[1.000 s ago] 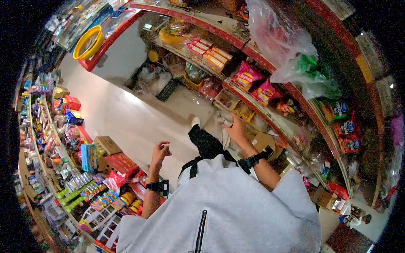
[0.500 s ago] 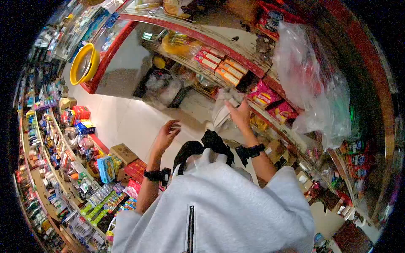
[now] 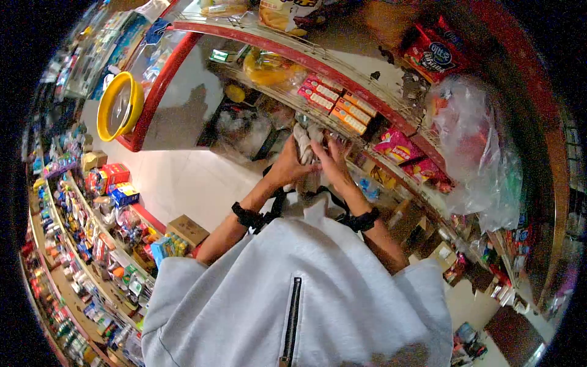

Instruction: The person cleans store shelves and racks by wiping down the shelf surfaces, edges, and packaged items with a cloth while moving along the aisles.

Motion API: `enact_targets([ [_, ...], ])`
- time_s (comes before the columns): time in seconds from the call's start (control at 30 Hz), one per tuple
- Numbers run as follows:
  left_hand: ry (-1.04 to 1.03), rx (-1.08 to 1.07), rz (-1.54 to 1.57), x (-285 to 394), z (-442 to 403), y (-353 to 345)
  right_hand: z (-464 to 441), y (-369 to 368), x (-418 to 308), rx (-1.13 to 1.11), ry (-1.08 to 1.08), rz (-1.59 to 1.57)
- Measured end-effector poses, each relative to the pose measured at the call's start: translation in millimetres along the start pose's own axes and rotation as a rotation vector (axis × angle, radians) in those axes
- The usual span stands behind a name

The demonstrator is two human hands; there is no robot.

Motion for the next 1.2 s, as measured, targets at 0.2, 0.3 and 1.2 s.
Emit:
enact_targets([
  [0.2,0.205,-0.156,0.086,-2,-34,52,-30,-18,-6,0.158,-0.106,0.167],
  [0.3,0.156,-0.203,0.237,-8,-44,73,-30,-29,-17,0.21,-0.118,0.107],
  [1.2,0.801,-0.205,1.284,-21,-44,137,9,-27,-47,0.204,-0.138,-0.329],
])
Point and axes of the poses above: each hand's wrist, its own z-axis away from the middle knuckle, its own y-axis out of the back of the hand, x = y × z, the point moved 2 cm from there along -z, towards the middle knuckle, and after that the axes turned 12 degrees about z, right-handed, at the moved point
